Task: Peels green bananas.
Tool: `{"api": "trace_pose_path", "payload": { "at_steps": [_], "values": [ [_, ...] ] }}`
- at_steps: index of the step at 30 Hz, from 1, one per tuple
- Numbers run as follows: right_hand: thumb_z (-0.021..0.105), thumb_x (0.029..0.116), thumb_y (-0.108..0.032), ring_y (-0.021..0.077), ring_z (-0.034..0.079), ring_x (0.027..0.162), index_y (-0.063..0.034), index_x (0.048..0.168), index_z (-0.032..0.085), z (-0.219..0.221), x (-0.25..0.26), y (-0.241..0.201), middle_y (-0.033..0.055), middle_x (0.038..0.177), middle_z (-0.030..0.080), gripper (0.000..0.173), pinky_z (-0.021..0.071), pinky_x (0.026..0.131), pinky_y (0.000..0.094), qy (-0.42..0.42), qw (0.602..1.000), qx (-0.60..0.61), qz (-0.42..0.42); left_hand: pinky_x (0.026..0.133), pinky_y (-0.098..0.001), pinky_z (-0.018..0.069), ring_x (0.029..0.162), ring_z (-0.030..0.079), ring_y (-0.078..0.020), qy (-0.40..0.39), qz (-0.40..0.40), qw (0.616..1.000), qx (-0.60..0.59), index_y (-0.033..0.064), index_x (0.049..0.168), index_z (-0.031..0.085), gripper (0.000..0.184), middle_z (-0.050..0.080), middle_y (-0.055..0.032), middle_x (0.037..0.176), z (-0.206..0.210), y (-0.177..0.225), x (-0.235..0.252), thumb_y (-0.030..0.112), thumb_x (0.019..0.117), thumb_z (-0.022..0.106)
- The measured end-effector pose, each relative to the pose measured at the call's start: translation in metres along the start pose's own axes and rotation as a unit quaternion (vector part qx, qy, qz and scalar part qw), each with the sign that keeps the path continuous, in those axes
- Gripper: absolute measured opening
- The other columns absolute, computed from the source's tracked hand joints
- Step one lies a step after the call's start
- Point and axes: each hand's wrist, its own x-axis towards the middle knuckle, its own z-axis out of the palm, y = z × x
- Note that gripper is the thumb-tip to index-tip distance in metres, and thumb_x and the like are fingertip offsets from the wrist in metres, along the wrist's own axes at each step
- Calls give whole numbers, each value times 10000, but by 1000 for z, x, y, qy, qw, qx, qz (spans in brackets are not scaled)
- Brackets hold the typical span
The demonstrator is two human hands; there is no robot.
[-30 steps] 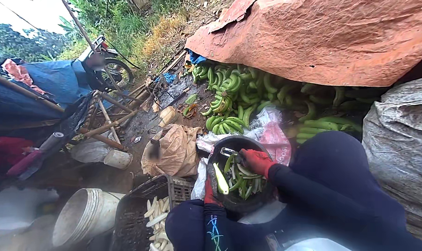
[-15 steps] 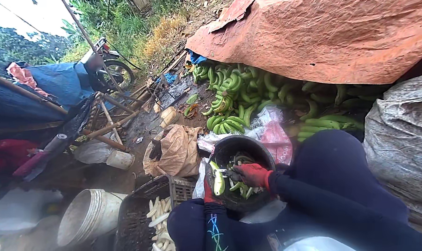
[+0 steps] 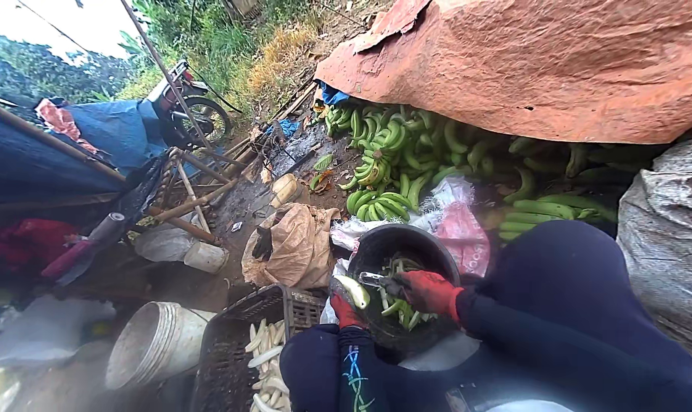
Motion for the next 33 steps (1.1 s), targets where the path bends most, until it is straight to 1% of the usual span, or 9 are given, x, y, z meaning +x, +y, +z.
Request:
{"api": "trace_pose_path", "payload": {
  "at_steps": [7, 9, 11, 14, 16, 20, 25, 29, 33],
  "values": [
    [490, 1083, -199, 426, 630, 1201, -24, 1374, 559, 23, -12, -19, 260, 1263, 649, 347, 475, 1002, 619, -28, 999, 3, -37, 1059, -512, 432, 1258, 541, -362, 36, -47, 989, -137, -80, 1400, 487, 469, 539, -281, 1390, -1, -6, 10, 259, 1133, 302],
    [487, 1087, -213, 430, 635, 1198, -27, 1383, 549, 25, -2, -15, 261, 1262, 650, 355, 485, 994, 618, -20, 999, -7, -27, 900, -450, 533, 1063, 613, -286, -32, 49, 981, -183, -54, 1357, 508, 447, 606, -240, 1234, -1, -44, 26, 260, 1126, 289],
    [509, 1070, -205, 436, 637, 1190, -29, 1386, 545, 22, 9, -11, 263, 1264, 647, 365, 492, 977, 628, -9, 999, -21, -24, 681, -363, 579, 888, 657, -239, -126, 202, 921, -307, -110, 1331, 446, 487, 618, -261, 1090, -2, -88, 41, 285, 1113, 264],
    [510, 1069, -206, 437, 631, 1200, -25, 1391, 540, 10, 16, -6, 266, 1270, 640, 371, 492, 971, 628, 8, 999, -34, -17, 1068, -382, 411, 1255, 500, -211, -95, -171, 945, -262, 103, 1508, 373, 450, 488, -116, 1429, -22, 29, -43, 255, 1137, 169],
    [510, 1067, -210, 432, 631, 1204, -30, 1382, 549, 2, 22, 0, 260, 1271, 645, 365, 490, 976, 625, 21, 999, -39, -22, 1027, -390, 466, 1268, 521, -281, -140, 22, 963, -230, -62, 1492, 356, 484, 474, -266, 1447, -15, -10, -26, 230, 1132, 215],
    [538, 1043, -178, 432, 627, 1205, -45, 1370, 571, -6, 22, 8, 255, 1276, 645, 354, 489, 964, 631, 31, 997, -54, -42, 962, -352, 520, 1122, 610, -168, -212, 89, 963, -143, 14, 1456, 446, 473, 606, -167, 1296, -12, -35, 25, 294, 1131, 247],
    [526, 1048, -196, 436, 625, 1210, -57, 1373, 570, -16, 32, 14, 250, 1279, 646, 356, 486, 966, 635, 40, 998, -54, -16, 1132, -311, 409, 1340, 500, -161, -277, 95, 956, -33, -27, 1523, 359, 470, 483, -190, 1496, -12, -26, 23, 215, 1130, 276],
    [481, 1068, -209, 428, 614, 1249, -54, 1384, 568, -32, 42, 22, 251, 1314, 642, 363, 466, 1005, 643, 65, 997, -33, 32, 1091, -280, 444, 1268, 552, -126, -345, 108, 932, 8, -26, 1490, 416, 445, 547, -163, 1429, -9, 5, -4, 188, 1101, 389],
    [470, 1075, -254, 430, 617, 1243, -61, 1381, 567, -33, 33, 18, 248, 1308, 642, 375, 474, 992, 644, 65, 995, -42, 56, 1133, -396, 421, 1325, 539, -233, -222, 56, 973, 6, 0, 1480, 466, 463, 536, -203, 1456, -3, 6, -5, 274, 1112, 397]
  ]
}}
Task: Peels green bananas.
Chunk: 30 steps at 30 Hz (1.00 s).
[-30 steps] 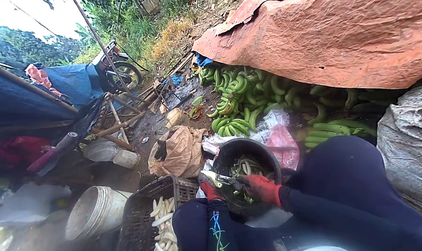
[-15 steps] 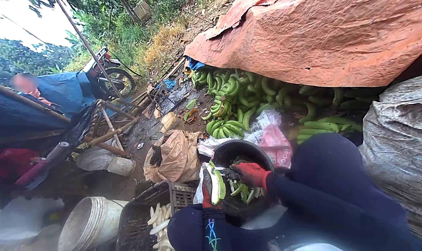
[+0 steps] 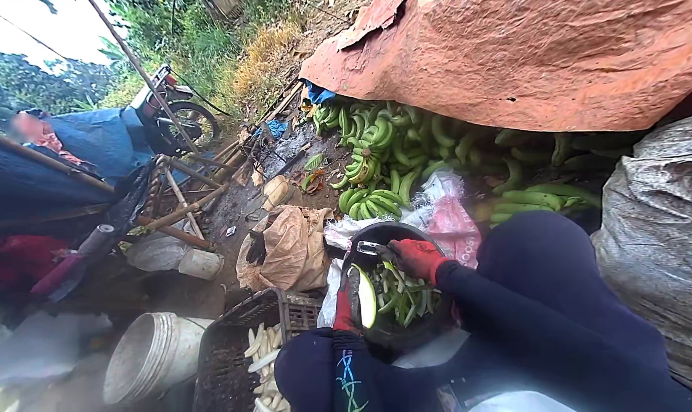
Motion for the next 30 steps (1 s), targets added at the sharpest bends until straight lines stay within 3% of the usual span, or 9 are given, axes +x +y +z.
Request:
{"api": "trace_pose_path", "payload": {
  "at_steps": [2, 4, 5, 8, 12, 17, 23, 26, 30],
  "values": [
    [494, 1066, -252, 433, 636, 1199, -59, 1344, 590, 12, -12, -7, 247, 1261, 657, 352, 490, 952, 644, -21, 999, -20, -45, 980, -396, 504, 1114, 615, -229, 84, -25, 992, -96, -28, 1375, 535, 443, 622, -209, 1261, -1, -8, 7, 279, 1127, 334],
    [535, 1054, -225, 438, 637, 1173, -39, 1312, 609, 27, -24, -14, 255, 1230, 657, 326, 489, 944, 633, -44, 992, -28, -111, 725, -315, 538, 811, 608, -142, 119, -31, 971, -207, 0, 1205, 569, 424, 620, -114, 951, -3, -16, 16, 301, 1127, 280],
    [554, 1048, -215, 439, 632, 1180, -38, 1322, 613, 35, -28, -17, 256, 1247, 651, 332, 488, 955, 627, -48, 988, -28, -142, 654, -293, 525, 729, 584, -123, 120, -24, 963, -241, 7, 1142, 558, 412, 589, -87, 867, -5, -19, 19, 292, 1126, 261],
    [616, 1005, -169, 482, 622, 1170, -34, 1381, 595, 49, -33, -21, 286, 1292, 621, 400, 493, 939, 643, -40, 980, -47, -188, 750, -333, 514, 814, 557, -173, 112, 4, 954, -278, -51, 1222, 516, 395, 574, -146, 960, -8, -22, 18, 210, 1117, 239],
    [569, 1032, -182, 465, 624, 1185, -33, 1392, 571, 43, -29, -27, 278, 1278, 628, 389, 495, 940, 634, -42, 988, -52, -139, 670, -281, 531, 748, 586, -121, 117, 16, 949, -292, -9, 1190, 528, 395, 588, -92, 902, -4, -21, 16, 256, 1122, 242],
    [526, 1061, -243, 446, 634, 1184, -48, 1350, 583, 18, -14, -19, 262, 1251, 649, 353, 492, 942, 638, -32, 993, -45, -100, 783, -290, 565, 884, 646, -95, 19, 18, 959, -283, 50, 1290, 557, 401, 661, -72, 1021, -3, -9, 1, 290, 1124, 282],
    [495, 1067, -186, 439, 626, 1215, -53, 1365, 583, -2, 4, -6, 253, 1272, 658, 338, 466, 980, 653, -41, 996, -19, -80, 966, -271, 519, 1092, 619, -106, -55, 52, 991, -115, -31, 1426, 457, 389, 620, -148, 1254, -11, -7, -9, 169, 1105, 367],
    [467, 1087, -237, 427, 625, 1226, -51, 1362, 590, 0, 12, 4, 248, 1276, 662, 353, 462, 1010, 636, -14, 999, -5, -47, 1068, -337, 472, 1222, 593, -185, -79, 39, 996, 10, -49, 1437, 477, 421, 588, -212, 1362, -6, -3, -9, 188, 1092, 426],
    [462, 1083, -262, 418, 636, 1208, -71, 1353, 594, 4, 1, 2, 233, 1267, 664, 356, 483, 980, 630, -4, 998, -14, -65, 971, -336, 518, 1114, 614, -153, -26, 7, 989, -142, 22, 1430, 489, 444, 620, -145, 1280, -9, -16, 7, 288, 1126, 304]
  ]
}}
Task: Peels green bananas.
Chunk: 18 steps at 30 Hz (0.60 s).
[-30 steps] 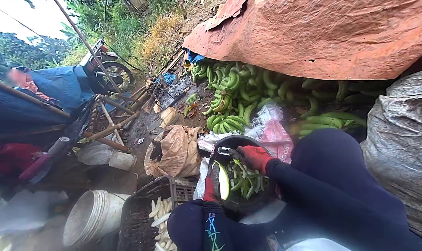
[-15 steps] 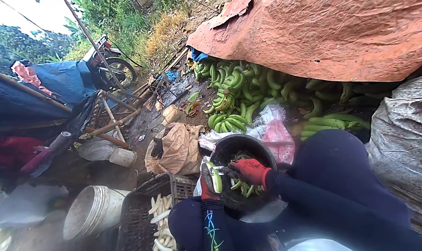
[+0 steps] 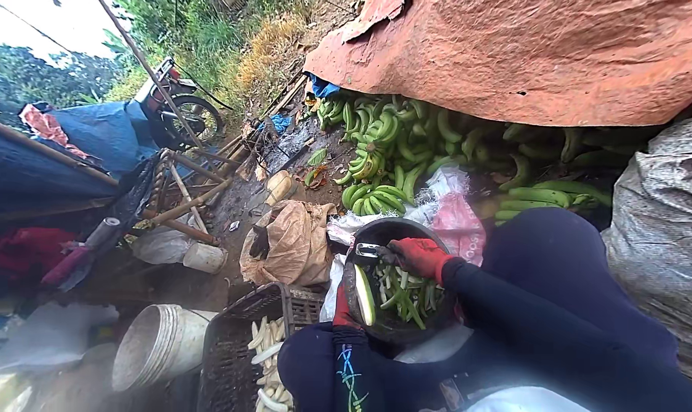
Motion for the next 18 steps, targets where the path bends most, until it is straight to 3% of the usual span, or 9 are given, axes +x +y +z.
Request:
{"api": "trace_pose_path", "payload": {
  "at_steps": [3, 5, 7, 8, 9, 10, 13, 16, 18],
  "values": [
    [546, 1048, -204, 431, 640, 1173, -64, 1341, 625, 22, -12, -6, 241, 1248, 665, 334, 486, 960, 627, -27, 993, -21, -114, 753, -319, 600, 863, 694, -122, 6, -4, 976, -217, 75, 1214, 575, 425, 704, -61, 970, 1, 6, 5, 315, 1122, 237],
    [607, 1013, -168, 462, 635, 1158, -54, 1358, 627, 37, -15, -9, 259, 1261, 653, 364, 485, 952, 642, -37, 983, -42, -175, 650, -297, 563, 728, 652, -127, 52, 10, 967, -250, 15, 1111, 564, 431, 655, -77, 831, 4, 14, -2, 266, 1126, 213],
    [637, 992, -157, 481, 632, 1144, -51, 1385, 610, 41, -18, -14, 280, 1271, 639, 408, 483, 944, 645, -35, 978, -66, -193, 689, -269, 559, 763, 643, -124, 19, 82, 969, -230, -77, 1152, 497, 422, 634, -111, 869, -3, 9, -8, 173, 1115, 158],
    [647, 984, -153, 489, 630, 1149, -52, 1405, 598, 40, -19, -16, 289, 1280, 633, 436, 481, 946, 647, -33, 978, -77, -189, 694, -268, 515, 717, 581, -133, 122, -14, 971, -206, -55, 1126, 540, 416, 590, -105, 832, 15, 39, -20, 161, 1122, 185],
    [646, 981, -151, 489, 625, 1159, -59, 1424, 583, 38, -20, -18, 290, 1292, 626, 457, 480, 951, 645, -35, 979, -88, -178, 715, -263, 514, 737, 575, -131, 147, -46, 971, -185, -39, 1146, 552, 402, 588, -99, 861, 20, 45, -21, 163, 1125, 205],
    [632, 985, -148, 488, 622, 1164, -62, 1431, 573, 35, -19, -21, 288, 1296, 623, 458, 480, 947, 643, -39, 982, -94, -160, 694, -273, 535, 736, 600, -124, 122, -37, 974, -187, -12, 1129, 556, 397, 611, -85, 857, 13, 32, -12, 195, 1122, 218],
    [584, 1011, -169, 482, 631, 1148, -60, 1395, 581, 26, -16, -24, 279, 1261, 637, 399, 497, 900, 653, -34, 989, -98, -107, 774, -342, 579, 893, 660, -159, -61, 42, 961, -266, 4, 1276, 513, 413, 660, -113, 1013, -15, -23, 12, 288, 1112, 262],
    [597, 1003, -159, 491, 633, 1138, -47, 1382, 597, 26, -17, -21, 286, 1260, 639, 396, 491, 904, 651, -26, 984, -93, -151, 722, -292, 548, 791, 615, -120, 75, -16, 970, -230, 19, 1189, 540, 374, 620, -78, 913, 7, 16, -8, 234, 1120, 241],
    [627, 986, -139, 491, 630, 1145, -52, 1399, 601, 31, -16, -17, 290, 1268, 639, 423, 477, 942, 650, -25, 976, -89, -197, 694, -249, 543, 763, 622, -107, 78, 70, 973, -204, -89, 1174, 512, 373, 631, -112, 889, 0, 8, -9, 136, 1118, 221]
  ]
}}
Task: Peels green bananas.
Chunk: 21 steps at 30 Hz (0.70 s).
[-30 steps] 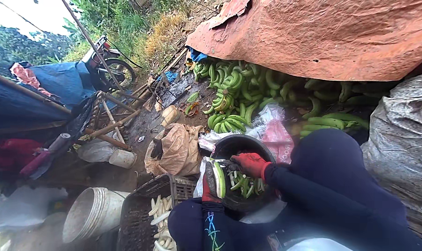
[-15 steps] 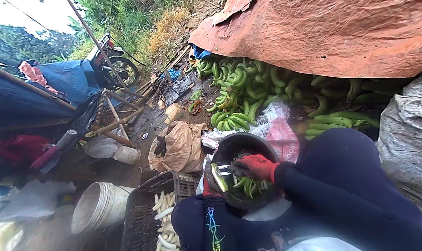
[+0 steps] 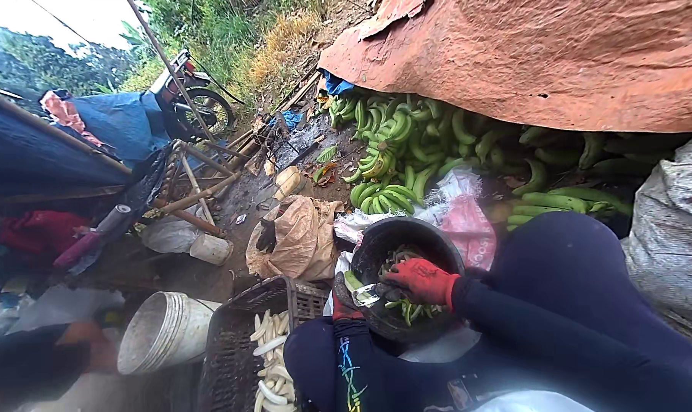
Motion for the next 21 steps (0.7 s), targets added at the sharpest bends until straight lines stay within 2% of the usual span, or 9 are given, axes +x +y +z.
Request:
{"api": "trace_pose_path", "payload": {
  "at_steps": [1, 3, 4, 7, 12, 14, 16, 19, 21],
  "values": [
    [636, 981, -139, 489, 629, 1146, -61, 1407, 599, 2, 0, 0, 287, 1272, 637, 435, 474, 951, 649, 1, 1000, -2, -12, 728, -237, 548, 813, 631, -110, -47, 52, 997, -11, -145, 1212, 470, 369, 631, -142, 941, -14, -10, 4, 106, 1111, 219],
    [644, 976, -139, 494, 630, 1141, -58, 1414, 592, 2, 0, -2, 295, 1269, 634, 448, 474, 947, 650, -1, 1000, -7, -13, 770, -248, 499, 829, 553, -123, 66, -51, 996, -5, -75, 1256, 478, 334, 567, -135, 980, 5, 9, -3, 131, 1114, 256],
    [643, 978, -144, 495, 631, 1135, -54, 1414, 590, 1, 0, -3, 297, 1263, 635, 448, 475, 943, 648, -3, 1000, -10, -11, 792, -259, 501, 862, 556, -131, 81, -71, 994, 1, -53, 1277, 479, 329, 565, -139, 1024, 6, 9, -1, 145, 1110, 275],
    [626, 993, -160, 488, 634, 1130, -49, 1409, 587, -4, -1, -6, 294, 1251, 638, 432, 475, 942, 642, -9, 1000, -22, -12, 927, -282, 469, 1018, 555, -178, 107, -66, 991, 37, -88, 1360, 463, 363, 570, -212, 1225, 11, 15, -9, 116, 1114, 291],
    [620, 997, -159, 492, 619, 1148, -60, 1421, 578, -8, -2, -6, 298, 1264, 626, 437, 455, 968, 641, -24, 999, -40, -11, 865, -272, 496, 965, 564, -132, 113, -62, 992, -10, -43, 1346, 448, 373, 572, -149, 1151, 4, 3, -3, 180, 1122, 250],
    [621, 993, -154, 495, 615, 1157, -64, 1426, 569, -9, -2, -9, 299, 1279, 618, 446, 462, 964, 641, -30, 998, -46, 8, 786, -264, 524, 875, 593, -112, 94, -71, 993, -23, -11, 1274, 497, 364, 599, -103, 1027, 5, 4, -1, 211, 1121, 252],
    [598, 1000, -149, 502, 613, 1159, -54, 1424, 560, -11, 0, -16, 305, 1282, 614, 436, 470, 949, 645, -37, 998, -41, 40, 692, -273, 554, 777, 628, -102, 40, -74, 996, -31, 30, 1180, 540, 371, 631, -64, 900, 1, 0, 6, 252, 1119, 249],
    [569, 1014, -162, 498, 622, 1145, -44, 1406, 557, -12, 5, -20, 300, 1262, 623, 409, 486, 914, 651, -43, 995, -34, 82, 748, -306, 567, 840, 641, -122, -70, -57, 994, -58, 28, 1235, 536, 420, 649, -78, 965, -12, -16, 17, 292, 1122, 230],
    [561, 1021, -173, 498, 622, 1143, -42, 1406, 551, -13, 6, -24, 303, 1254, 623, 406, 486, 905, 648, -40, 994, -30, 100, 698, -310, 579, 792, 662, -121, -80, -56, 994, -53, 51, 1165, 556, 452, 663, -61, 897, -9, -14, 20, 333, 1123, 206]
  ]
}}
